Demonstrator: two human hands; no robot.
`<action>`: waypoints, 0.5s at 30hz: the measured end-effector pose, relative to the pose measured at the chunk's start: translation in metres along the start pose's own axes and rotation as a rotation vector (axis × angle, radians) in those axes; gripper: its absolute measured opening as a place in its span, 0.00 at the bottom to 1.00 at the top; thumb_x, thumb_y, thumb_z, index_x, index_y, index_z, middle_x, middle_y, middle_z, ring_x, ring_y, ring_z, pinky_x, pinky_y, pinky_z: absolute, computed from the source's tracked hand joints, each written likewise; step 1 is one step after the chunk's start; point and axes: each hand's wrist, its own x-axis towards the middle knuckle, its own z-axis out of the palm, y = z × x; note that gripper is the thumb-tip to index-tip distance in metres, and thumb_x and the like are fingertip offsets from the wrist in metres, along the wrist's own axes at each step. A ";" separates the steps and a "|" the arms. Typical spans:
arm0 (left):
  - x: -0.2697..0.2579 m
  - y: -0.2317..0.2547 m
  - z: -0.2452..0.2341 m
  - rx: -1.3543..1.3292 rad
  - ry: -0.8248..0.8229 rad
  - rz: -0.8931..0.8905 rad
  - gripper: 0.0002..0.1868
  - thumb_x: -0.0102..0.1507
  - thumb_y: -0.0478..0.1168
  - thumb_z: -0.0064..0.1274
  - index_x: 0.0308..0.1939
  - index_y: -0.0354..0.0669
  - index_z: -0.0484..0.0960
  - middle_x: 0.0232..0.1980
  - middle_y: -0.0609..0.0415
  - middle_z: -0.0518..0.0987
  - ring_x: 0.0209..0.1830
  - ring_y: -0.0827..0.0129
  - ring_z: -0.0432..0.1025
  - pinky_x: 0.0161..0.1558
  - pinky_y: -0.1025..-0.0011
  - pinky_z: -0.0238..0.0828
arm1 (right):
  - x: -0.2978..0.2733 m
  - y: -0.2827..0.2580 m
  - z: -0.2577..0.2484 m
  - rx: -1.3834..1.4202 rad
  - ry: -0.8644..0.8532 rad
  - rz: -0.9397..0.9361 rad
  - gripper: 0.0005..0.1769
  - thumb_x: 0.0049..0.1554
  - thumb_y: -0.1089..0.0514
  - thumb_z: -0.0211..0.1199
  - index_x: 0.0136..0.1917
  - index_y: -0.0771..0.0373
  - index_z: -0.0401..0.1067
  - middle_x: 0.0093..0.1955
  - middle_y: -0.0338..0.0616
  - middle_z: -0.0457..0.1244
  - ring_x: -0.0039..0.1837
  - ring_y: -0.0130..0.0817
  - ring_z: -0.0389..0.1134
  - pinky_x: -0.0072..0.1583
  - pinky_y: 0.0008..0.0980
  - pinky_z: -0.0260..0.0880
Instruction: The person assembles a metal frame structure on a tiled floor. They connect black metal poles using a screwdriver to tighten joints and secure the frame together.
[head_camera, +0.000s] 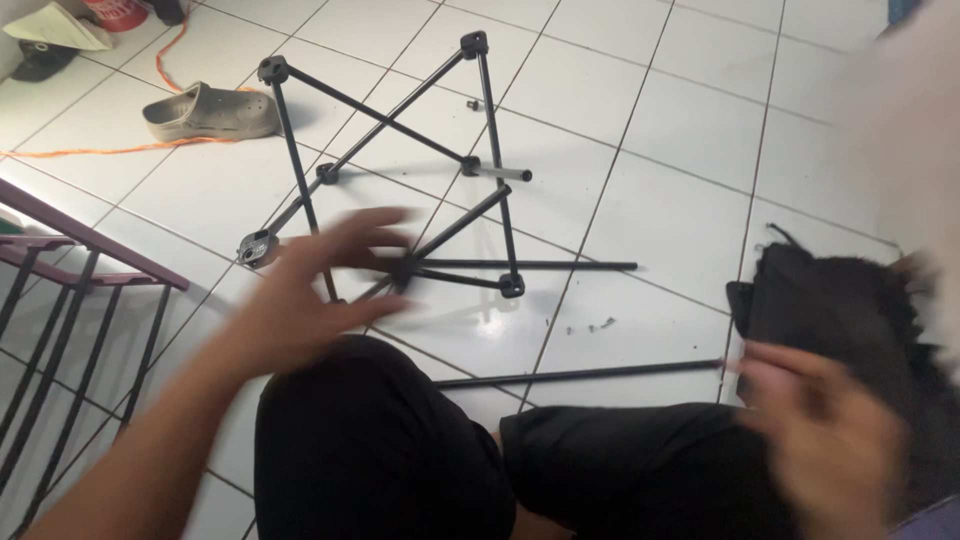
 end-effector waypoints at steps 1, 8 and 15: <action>0.014 0.024 0.021 -0.054 -0.046 0.087 0.40 0.54 0.41 0.68 0.71 0.52 0.70 0.58 0.54 0.84 0.57 0.66 0.80 0.59 0.65 0.75 | -0.007 -0.027 0.035 0.226 -0.155 -0.096 0.16 0.63 0.58 0.59 0.62 0.65 0.73 0.51 0.47 0.72 0.40 0.24 0.68 0.39 0.25 0.71; 0.079 -0.021 0.118 -0.022 0.116 0.189 0.37 0.56 0.44 0.68 0.69 0.52 0.72 0.63 0.49 0.78 0.63 0.57 0.70 0.59 0.60 0.70 | 0.033 -0.092 0.184 1.107 -0.629 0.179 0.24 0.70 0.53 0.53 0.73 0.70 0.60 0.57 0.48 0.66 0.43 0.19 0.64 0.31 0.18 0.52; 0.141 -0.084 0.120 -0.040 0.466 0.150 0.23 0.64 0.44 0.62 0.60 0.41 0.77 0.54 0.46 0.80 0.58 0.54 0.73 0.63 0.53 0.59 | 0.099 -0.096 0.244 1.484 -0.728 0.358 0.31 0.68 0.45 0.53 0.75 0.69 0.60 0.60 0.54 0.66 0.51 0.33 0.73 0.29 0.18 0.54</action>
